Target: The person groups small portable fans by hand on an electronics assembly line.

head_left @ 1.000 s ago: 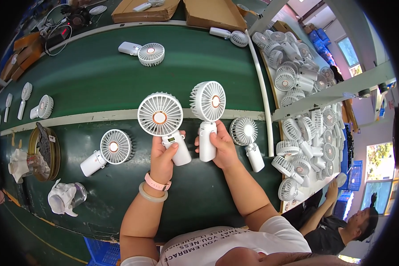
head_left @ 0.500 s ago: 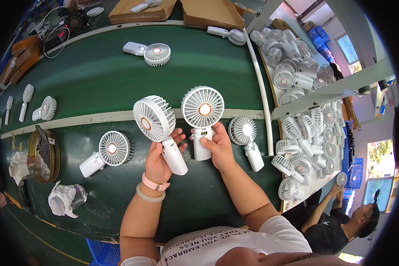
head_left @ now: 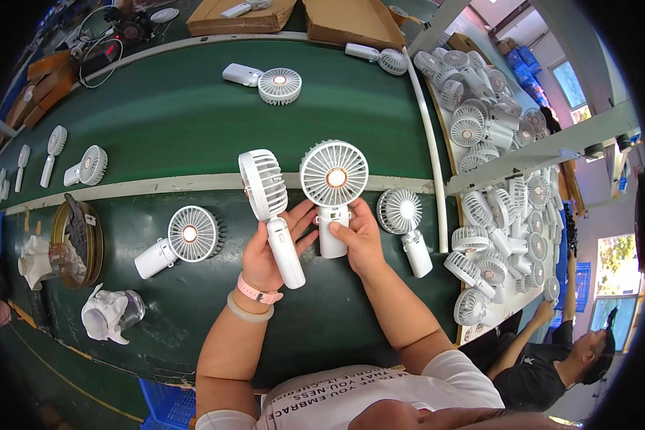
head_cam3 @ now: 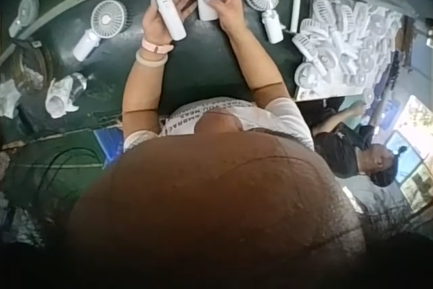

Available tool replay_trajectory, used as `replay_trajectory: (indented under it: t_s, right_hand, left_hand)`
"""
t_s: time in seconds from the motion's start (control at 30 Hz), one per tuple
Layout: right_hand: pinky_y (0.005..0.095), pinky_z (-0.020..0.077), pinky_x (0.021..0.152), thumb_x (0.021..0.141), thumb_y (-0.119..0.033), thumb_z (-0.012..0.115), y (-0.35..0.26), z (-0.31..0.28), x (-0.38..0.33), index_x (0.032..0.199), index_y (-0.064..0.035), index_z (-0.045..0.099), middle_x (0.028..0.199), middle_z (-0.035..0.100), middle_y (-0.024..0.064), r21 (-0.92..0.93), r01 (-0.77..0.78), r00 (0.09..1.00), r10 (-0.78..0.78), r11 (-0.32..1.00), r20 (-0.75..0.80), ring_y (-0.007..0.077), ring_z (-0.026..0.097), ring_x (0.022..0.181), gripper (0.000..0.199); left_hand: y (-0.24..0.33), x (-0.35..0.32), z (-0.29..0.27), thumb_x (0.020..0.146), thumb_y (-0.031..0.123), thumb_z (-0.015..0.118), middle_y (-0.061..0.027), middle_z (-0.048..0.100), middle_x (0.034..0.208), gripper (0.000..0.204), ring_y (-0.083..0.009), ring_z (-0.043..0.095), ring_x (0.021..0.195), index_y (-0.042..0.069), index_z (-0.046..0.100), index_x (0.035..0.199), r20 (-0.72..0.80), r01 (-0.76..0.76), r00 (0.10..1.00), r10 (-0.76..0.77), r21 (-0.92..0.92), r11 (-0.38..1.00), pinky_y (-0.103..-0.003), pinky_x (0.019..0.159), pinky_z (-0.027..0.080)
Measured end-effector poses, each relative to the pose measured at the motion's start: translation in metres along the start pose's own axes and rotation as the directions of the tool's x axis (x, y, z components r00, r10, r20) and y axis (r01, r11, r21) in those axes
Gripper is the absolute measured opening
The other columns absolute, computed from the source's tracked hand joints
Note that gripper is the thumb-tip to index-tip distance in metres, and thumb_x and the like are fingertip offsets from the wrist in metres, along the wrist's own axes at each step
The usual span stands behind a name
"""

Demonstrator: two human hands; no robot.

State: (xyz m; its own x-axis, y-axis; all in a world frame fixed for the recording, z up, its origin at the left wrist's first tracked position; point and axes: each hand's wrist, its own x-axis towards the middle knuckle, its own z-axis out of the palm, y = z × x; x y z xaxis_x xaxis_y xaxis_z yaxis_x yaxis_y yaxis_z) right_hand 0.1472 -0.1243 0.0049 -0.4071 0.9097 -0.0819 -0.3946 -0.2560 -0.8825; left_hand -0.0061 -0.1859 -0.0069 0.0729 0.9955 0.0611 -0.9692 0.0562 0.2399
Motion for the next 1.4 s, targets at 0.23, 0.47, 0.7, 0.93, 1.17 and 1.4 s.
replay_trajectory:
  t_s: [0.23,0.47,0.7,0.93,1.17,1.4]
  right_hand:
    - [0.0348,0.0471,0.087,0.077,0.001,0.061,0.000,-0.001,0.000,0.120,-0.0011,0.038,0.107,0.059,0.0165,-0.012,-0.008,0.999,0.008,1.000,-0.042,0.0234,0.060,0.095,0.049]
    - [0.0345,0.0452,0.090,0.077,0.003,0.060,0.000,0.001,-0.001,0.120,-0.0006,0.039,0.110,0.058,0.0160,-0.038,0.022,0.997,-0.025,0.999,-0.070,0.0222,0.059,0.099,0.049]
    - [0.0336,0.0448,0.090,0.077,0.002,0.061,0.000,0.001,-0.001,0.120,-0.0007,0.039,0.111,0.057,0.0134,-0.057,0.038,0.997,-0.042,0.998,-0.065,0.0209,0.058,0.101,0.049]
    - [0.0318,0.0440,0.089,0.081,-0.004,0.059,-0.002,0.003,-0.006,0.126,-0.0015,0.036,0.116,0.052,0.0124,-0.281,0.032,0.999,-0.033,0.959,0.003,0.0205,0.053,0.106,0.051]
    - [0.0350,0.0423,0.087,0.071,-0.004,0.068,-0.067,-0.002,-0.062,0.113,-0.0057,0.055,0.113,0.047,0.0144,-0.910,0.306,0.943,-0.217,0.279,0.251,0.0283,0.050,0.103,0.045]
    - [0.0384,0.0415,0.084,0.069,-0.009,0.070,-0.063,-0.079,-0.086,0.116,-0.0040,0.047,0.104,0.050,0.0164,-0.990,-0.108,0.893,-0.446,-0.093,-0.056,0.0342,0.049,0.095,0.052]
  left_hand:
    - [0.001,-0.001,-0.002,0.093,0.043,0.036,-0.0163,0.035,0.138,0.038,-0.0304,0.031,0.129,0.010,0.051,0.105,-0.044,0.014,0.999,-0.015,-0.028,0.999,-0.047,0.104,0.026]
    - [0.001,-0.002,-0.004,0.092,0.043,0.037,-0.0162,0.035,0.138,0.039,-0.0302,0.032,0.128,0.009,0.052,0.105,-0.051,0.022,0.998,-0.022,-0.014,1.000,-0.047,0.104,0.026]
    - [0.001,-0.002,-0.001,0.091,0.045,0.035,-0.0173,0.032,0.140,0.055,-0.0298,0.027,0.131,0.006,0.042,0.128,-0.016,0.013,1.000,-0.012,0.065,0.998,-0.046,0.105,0.022]
    - [-0.005,-0.003,-0.004,0.090,0.048,0.035,-0.0168,0.030,0.141,0.063,-0.0301,0.026,0.131,0.008,0.029,0.137,0.008,0.056,0.998,-0.057,0.076,0.996,-0.047,0.106,0.019]
    - [0.004,-0.002,-0.009,0.092,0.042,0.038,-0.0078,0.053,0.118,0.034,-0.0311,0.055,0.103,0.013,0.054,0.099,-0.124,0.033,0.991,-0.046,-0.103,0.994,-0.050,0.082,0.045]
    - [-0.001,0.003,0.009,0.089,0.047,0.042,-0.0097,0.053,0.120,0.038,-0.0254,0.056,0.100,0.015,0.058,0.101,-0.257,0.052,0.957,-0.131,-0.292,0.955,-0.039,0.077,0.044]
